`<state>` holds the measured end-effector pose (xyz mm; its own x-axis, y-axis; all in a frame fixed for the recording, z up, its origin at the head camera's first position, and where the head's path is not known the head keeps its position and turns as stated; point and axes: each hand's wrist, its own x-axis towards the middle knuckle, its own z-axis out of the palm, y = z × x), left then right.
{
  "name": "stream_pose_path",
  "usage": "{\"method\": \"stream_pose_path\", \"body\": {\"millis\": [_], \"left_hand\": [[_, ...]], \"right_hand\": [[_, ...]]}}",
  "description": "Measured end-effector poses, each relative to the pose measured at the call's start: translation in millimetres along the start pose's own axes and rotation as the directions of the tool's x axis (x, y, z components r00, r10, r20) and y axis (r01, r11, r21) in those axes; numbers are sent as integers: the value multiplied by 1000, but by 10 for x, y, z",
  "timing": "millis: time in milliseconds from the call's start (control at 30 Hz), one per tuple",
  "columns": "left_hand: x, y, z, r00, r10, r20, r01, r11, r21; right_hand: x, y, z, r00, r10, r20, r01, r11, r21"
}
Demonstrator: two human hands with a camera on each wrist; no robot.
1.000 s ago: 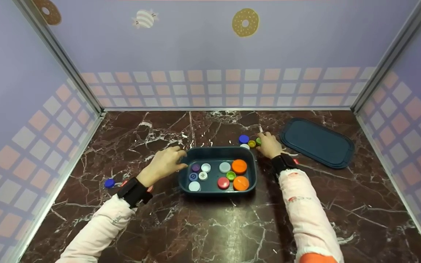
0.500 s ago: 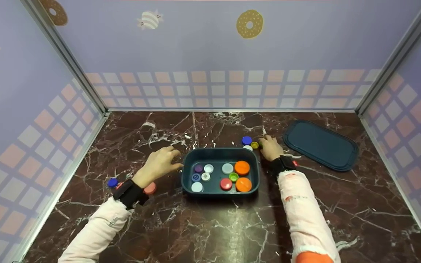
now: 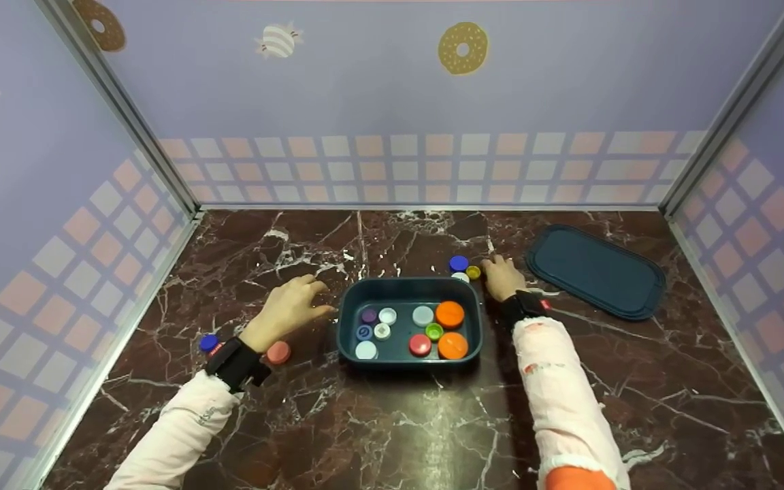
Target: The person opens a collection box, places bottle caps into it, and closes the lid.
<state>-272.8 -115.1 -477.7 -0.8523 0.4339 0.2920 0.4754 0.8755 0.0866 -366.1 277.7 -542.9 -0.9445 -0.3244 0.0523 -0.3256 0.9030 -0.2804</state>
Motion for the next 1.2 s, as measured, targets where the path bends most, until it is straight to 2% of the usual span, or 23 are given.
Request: {"method": "stream_pose_path", "body": {"millis": [333, 533, 800, 1033, 1200], "left_hand": [[-56, -70, 17, 999, -49, 11, 49, 999, -8], [-73, -123, 60, 997, -69, 21, 69, 998, 2], [-66, -196, 83, 992, -106, 69, 104, 994, 32], [-62, -258, 93, 989, -131, 71, 129, 991, 25], [-57, -295, 103, 980, -156, 122, 153, 988, 29]], "right_hand": [[-19, 10, 40, 995, -55, -83, 55, 999, -4], [-79, 38, 8, 993, -82, -87, 84, 996, 13], [-130, 97, -98, 999, -13, -39, 16, 997, 79], [-140, 112, -235, 991, -65, -120, 74, 995, 70], [-155, 76, -322, 988, -63, -143, 73, 995, 62]]}}
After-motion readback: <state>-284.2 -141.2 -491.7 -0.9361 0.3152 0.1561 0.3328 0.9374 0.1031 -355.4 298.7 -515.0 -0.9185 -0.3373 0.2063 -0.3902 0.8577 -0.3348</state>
